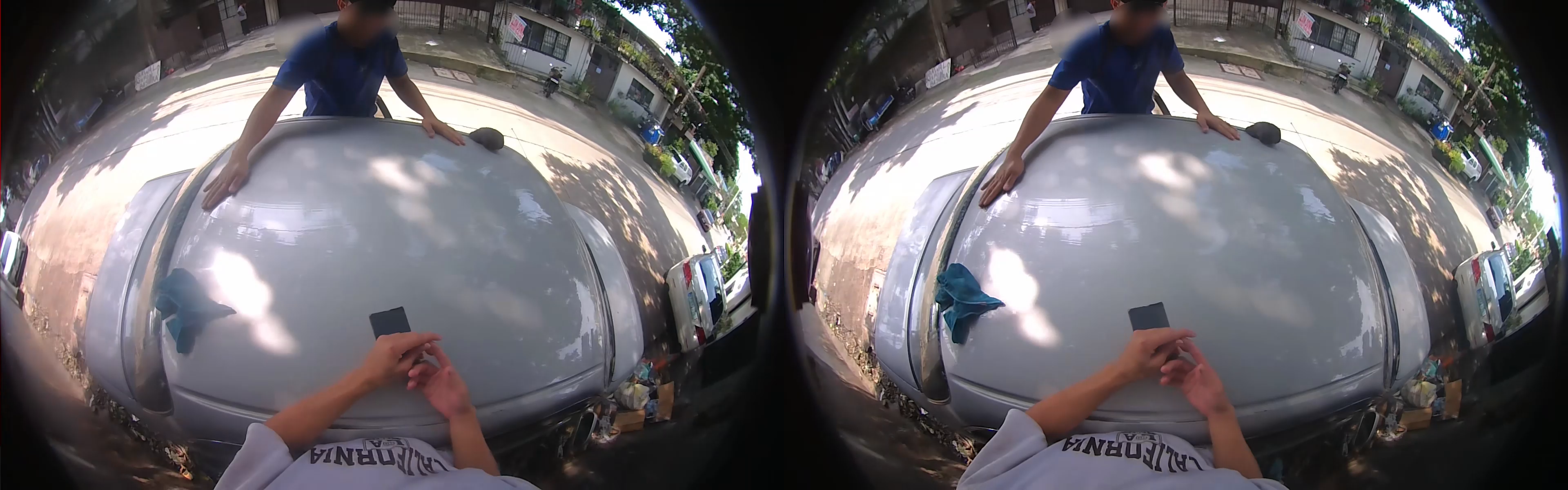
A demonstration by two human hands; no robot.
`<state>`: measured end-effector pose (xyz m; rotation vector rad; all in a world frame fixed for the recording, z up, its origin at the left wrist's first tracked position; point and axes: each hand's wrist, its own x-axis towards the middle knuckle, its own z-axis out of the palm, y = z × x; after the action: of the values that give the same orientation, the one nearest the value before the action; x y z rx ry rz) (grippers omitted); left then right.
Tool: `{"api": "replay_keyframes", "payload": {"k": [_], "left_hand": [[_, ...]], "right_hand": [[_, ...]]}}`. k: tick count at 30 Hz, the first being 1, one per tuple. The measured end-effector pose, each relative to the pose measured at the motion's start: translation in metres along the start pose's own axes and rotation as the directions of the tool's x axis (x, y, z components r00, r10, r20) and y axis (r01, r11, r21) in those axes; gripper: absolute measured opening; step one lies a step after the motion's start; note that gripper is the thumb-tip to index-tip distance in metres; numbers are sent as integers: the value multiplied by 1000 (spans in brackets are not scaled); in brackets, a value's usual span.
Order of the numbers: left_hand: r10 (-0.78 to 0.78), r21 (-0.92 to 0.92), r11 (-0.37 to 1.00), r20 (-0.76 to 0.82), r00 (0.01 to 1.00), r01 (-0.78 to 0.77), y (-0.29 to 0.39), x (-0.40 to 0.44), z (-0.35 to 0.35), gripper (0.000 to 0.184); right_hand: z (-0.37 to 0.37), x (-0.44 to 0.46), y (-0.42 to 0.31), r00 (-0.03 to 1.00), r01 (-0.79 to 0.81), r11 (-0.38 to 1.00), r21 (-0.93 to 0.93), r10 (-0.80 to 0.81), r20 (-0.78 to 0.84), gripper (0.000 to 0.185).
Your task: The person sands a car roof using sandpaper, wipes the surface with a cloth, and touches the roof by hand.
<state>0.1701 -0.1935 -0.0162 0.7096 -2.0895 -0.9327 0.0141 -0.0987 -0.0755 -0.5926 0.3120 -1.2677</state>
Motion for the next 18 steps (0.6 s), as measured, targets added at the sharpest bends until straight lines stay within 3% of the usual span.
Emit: {"api": "replay_keyframes", "payload": {"k": [2, 3, 6, 7, 10, 12, 13, 15, 16, 17, 18], "left_hand": [[-274, -251, 934, -46, 960, 255, 5, 1, -4, 21], [-278, -250, 933, -40, 960, 260, 4, 4, -8, 21], [-292, -238, 946, -329, 898, 220, -3, 13, -18, 18], [-284, -231, 949, -335, 898, 214, -5, 14, -22, 18], [-251, -96, 968, -422, 871, 232, -9, 15, -36, 17], [-122, 223, 951, -365, 923, 214, -14, 14, -35, 20], [-115, 231, 950, -365, 924, 210, -15, 11, -31, 20], [-4, 591, 796, -207, 978, 129, -22, 0, -17, 31], [-44, 598, 792, -151, 988, 127, -29, -5, -10, 40], [-46, 606, 786, -142, 989, 124, -28, -8, -8, 40], [-61, 651, 753, -78, 995, 97, -27, -12, -9, 45]], "right_hand": [[1, 0, -2, 999, -12, 1000, -12, 11, -50, 74], [2, 0, -3, 998, -10, 1000, -6, 10, -54, 74], [7, -2, -5, 998, -17, 1000, -1, 17, -63, 77], [6, -2, -6, 999, -6, 1000, -18, 5, -50, 75], [9, 3, -7, 999, 9, 999, -41, -10, -39, 76], [15, 2, -9, 998, 22, 999, -42, -24, -62, 78], [19, 2, -9, 995, 29, 994, -103, -38, -89, 75], [32, 1, -10, 992, 44, 987, -154, -62, -113, 73], [44, 2, -10, 983, 39, 808, -588, -136, -122, 72], [50, 3, -9, 974, 4, 452, -892, -204, -99, 71], [50, 5, -7, 974, 9, 463, -886, -206, -98, 71]]}}
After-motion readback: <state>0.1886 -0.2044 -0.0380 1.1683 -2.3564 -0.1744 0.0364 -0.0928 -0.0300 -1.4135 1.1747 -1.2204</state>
